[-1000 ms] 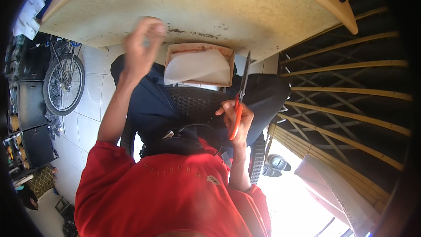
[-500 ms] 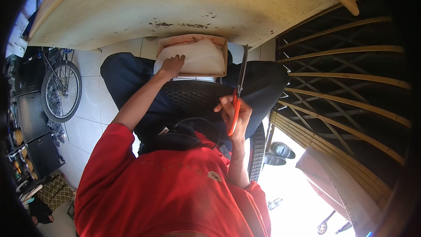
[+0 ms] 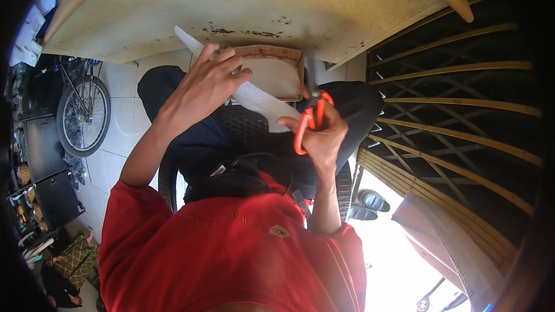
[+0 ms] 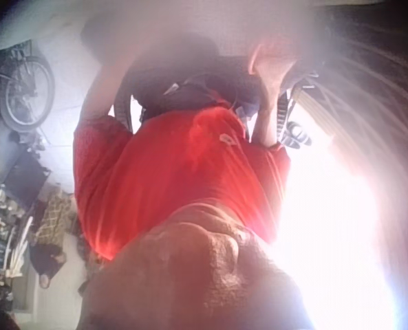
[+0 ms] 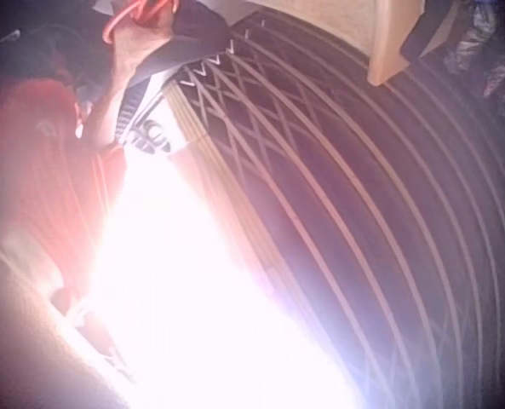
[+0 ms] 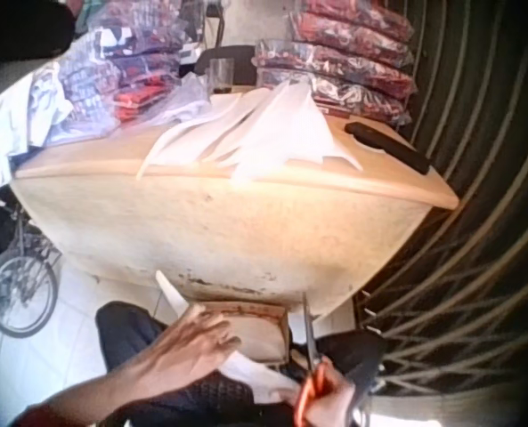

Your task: The person cuts a shape out of white foam material using scissors. They then pick up additional pieces of foam from a table and place them into a shoebox.

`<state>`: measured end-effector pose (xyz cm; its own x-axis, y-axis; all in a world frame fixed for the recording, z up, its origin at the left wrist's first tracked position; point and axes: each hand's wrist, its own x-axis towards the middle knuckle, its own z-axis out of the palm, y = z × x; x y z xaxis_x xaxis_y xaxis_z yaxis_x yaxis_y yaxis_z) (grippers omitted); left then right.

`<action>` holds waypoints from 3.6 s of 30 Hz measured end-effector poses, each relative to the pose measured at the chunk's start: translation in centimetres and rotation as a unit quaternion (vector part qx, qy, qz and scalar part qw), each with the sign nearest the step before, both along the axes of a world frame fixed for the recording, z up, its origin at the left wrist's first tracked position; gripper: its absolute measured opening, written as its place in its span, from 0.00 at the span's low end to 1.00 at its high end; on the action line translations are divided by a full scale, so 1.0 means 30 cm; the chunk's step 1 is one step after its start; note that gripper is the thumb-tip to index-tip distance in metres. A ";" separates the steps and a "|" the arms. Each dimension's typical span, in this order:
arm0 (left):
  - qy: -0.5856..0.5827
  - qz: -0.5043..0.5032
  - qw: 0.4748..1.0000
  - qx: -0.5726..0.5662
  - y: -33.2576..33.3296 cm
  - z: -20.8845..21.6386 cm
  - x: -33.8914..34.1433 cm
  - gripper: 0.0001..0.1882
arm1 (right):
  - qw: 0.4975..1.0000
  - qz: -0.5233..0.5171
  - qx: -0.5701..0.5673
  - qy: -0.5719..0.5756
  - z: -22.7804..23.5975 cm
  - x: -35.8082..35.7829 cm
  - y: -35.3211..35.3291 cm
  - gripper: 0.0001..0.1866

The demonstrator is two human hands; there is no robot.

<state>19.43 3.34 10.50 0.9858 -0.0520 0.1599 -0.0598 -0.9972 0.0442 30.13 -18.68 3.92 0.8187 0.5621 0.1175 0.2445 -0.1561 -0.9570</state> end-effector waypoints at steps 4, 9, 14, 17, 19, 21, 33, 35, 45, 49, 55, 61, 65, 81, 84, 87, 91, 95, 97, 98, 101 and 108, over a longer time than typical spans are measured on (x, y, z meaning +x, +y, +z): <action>-0.001 0.041 0.999 -0.004 -0.019 0.087 -0.057 0.08 | 0.989 0.117 0.001 0.084 -0.025 -0.040 0.078 0.19; -0.210 0.101 0.966 -0.116 -0.046 0.196 -0.226 0.13 | 0.973 0.159 0.035 0.164 0.009 -0.111 0.217 0.11; -0.364 0.411 0.695 -0.464 -0.062 0.000 -0.473 0.36 | 0.950 0.206 0.089 0.218 0.028 -0.192 0.348 0.09; -0.295 0.406 0.437 -0.747 -0.078 -0.086 -0.599 0.36 | 0.931 0.258 0.057 0.252 0.064 -0.259 0.415 0.09; -0.227 0.408 0.435 -0.770 -0.105 -0.105 -0.657 0.31 | 0.928 0.280 0.017 0.243 0.074 -0.307 0.453 0.09; -0.271 0.426 0.442 -0.742 -0.122 -0.156 -0.666 0.22 | 0.927 0.295 -0.009 0.229 0.051 -0.350 0.494 0.10; -0.381 0.470 0.422 -0.675 -0.089 -0.261 -0.597 0.22 | 0.882 0.316 -0.237 0.255 0.031 -0.271 0.116 0.23; -0.389 0.449 0.420 -0.686 -0.092 -0.250 -0.585 0.25 | 0.889 0.318 -0.248 0.218 0.038 -0.253 0.029 0.25; -0.367 0.410 0.468 -0.692 -0.100 -0.199 -0.492 0.33 | 0.844 0.419 -0.281 0.182 0.076 -0.258 0.053 0.35; -0.358 0.407 0.475 -0.693 -0.119 -0.213 -0.486 0.36 | 0.841 0.426 -0.285 0.170 0.069 -0.258 0.115 0.32; -0.375 0.424 0.456 -0.687 -0.120 -0.213 -0.491 0.33 | 0.855 0.436 -0.257 0.116 0.043 -0.263 0.123 0.30; -0.409 0.432 0.445 -0.669 -0.125 -0.224 -0.477 0.32 | 0.862 0.439 -0.225 0.117 0.046 -0.282 0.128 0.35; -0.413 0.430 0.455 -0.661 -0.141 -0.221 -0.462 0.33 | 0.859 0.436 -0.227 0.145 0.049 -0.285 0.139 0.36; -0.411 0.399 0.449 -0.686 -0.163 -0.212 -0.439 0.31 | 0.861 0.406 -0.269 0.144 0.099 -0.258 0.148 0.11; -0.367 0.392 0.442 -0.719 -0.166 -0.204 -0.444 0.31 | 0.870 0.414 -0.242 0.115 0.073 -0.252 0.135 0.17; -0.316 0.355 0.492 -0.729 -0.212 -0.214 -0.429 0.30 | 0.879 0.415 -0.209 0.106 0.021 -0.255 0.122 0.24; -0.310 0.375 0.477 -0.732 -0.222 -0.214 -0.410 0.29 | 0.875 0.376 -0.285 0.106 0.031 -0.264 0.134 0.26; -0.318 0.380 0.468 -0.732 -0.201 -0.240 -0.432 0.25 | 0.843 0.364 -0.361 0.163 0.074 -0.258 0.154 0.24; -0.347 0.409 0.392 -0.748 -0.178 -0.248 -0.436 0.23 | 0.849 0.372 -0.340 0.159 0.074 -0.248 0.142 0.24; -0.375 0.408 0.368 -0.747 -0.162 -0.251 -0.435 0.20 | 0.852 0.376 -0.328 0.157 0.073 -0.243 0.134 0.24; -0.377 0.442 0.335 -0.741 -0.106 -0.268 -0.427 0.18 | 0.865 0.369 -0.333 0.068 0.045 -0.237 0.080 0.24; -0.377 0.442 0.445 -0.682 -0.186 -0.276 -0.354 0.12 | 0.884 0.380 -0.272 0.030 -0.007 -0.216 0.030 0.34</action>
